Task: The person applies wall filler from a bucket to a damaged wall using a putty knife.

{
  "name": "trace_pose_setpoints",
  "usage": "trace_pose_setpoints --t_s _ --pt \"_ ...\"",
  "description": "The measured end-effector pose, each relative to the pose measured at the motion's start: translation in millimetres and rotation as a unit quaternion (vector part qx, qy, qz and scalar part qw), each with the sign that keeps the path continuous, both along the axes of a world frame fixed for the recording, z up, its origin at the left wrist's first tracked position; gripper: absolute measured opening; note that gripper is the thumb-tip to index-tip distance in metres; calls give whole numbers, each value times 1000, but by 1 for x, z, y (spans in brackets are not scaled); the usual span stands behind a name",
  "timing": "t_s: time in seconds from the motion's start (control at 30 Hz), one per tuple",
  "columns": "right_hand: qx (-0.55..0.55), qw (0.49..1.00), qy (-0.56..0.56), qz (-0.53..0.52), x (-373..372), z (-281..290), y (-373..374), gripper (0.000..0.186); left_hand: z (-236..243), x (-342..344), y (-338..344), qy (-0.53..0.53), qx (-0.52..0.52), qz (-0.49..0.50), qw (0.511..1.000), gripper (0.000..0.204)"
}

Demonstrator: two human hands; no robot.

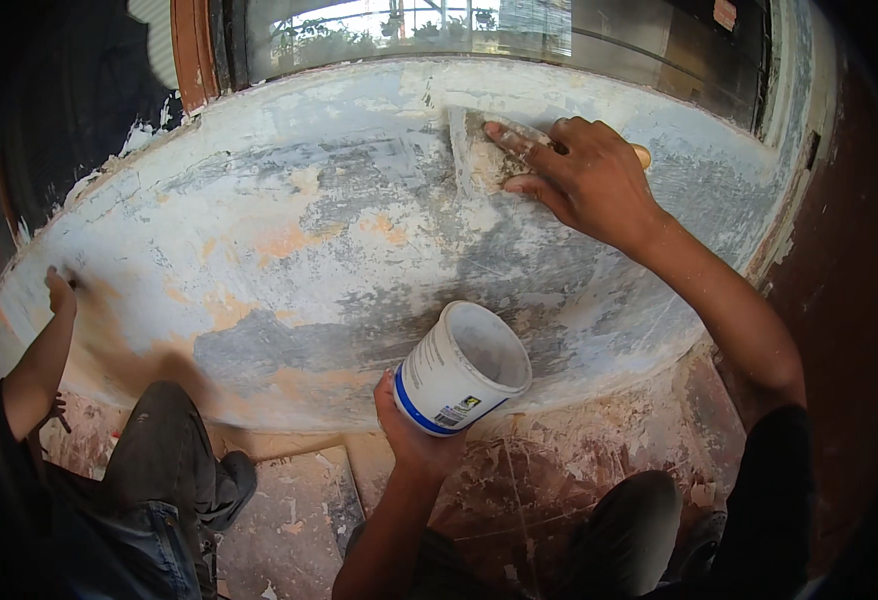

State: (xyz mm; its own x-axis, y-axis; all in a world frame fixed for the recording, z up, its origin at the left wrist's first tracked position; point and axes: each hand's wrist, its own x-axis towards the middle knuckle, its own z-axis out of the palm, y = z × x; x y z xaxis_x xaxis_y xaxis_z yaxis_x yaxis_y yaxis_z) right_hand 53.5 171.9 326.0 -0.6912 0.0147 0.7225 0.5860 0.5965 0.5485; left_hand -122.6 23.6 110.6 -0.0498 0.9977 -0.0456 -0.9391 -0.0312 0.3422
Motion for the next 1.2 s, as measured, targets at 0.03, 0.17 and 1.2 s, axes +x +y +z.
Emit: trace_pose_setpoints --t_s 0.03,0.17,1.2 --pt "6 1000 -26 -15 0 2 -1 51 0 -1 -1 0 4 0 1000 65" --pt "78 994 -69 -39 0 5 10 49 2 4 -4 -14 -21 1 1000 62" --pt "45 990 -123 -46 25 59 -13 31 -4 13 1 0 -21 -17 1000 67"
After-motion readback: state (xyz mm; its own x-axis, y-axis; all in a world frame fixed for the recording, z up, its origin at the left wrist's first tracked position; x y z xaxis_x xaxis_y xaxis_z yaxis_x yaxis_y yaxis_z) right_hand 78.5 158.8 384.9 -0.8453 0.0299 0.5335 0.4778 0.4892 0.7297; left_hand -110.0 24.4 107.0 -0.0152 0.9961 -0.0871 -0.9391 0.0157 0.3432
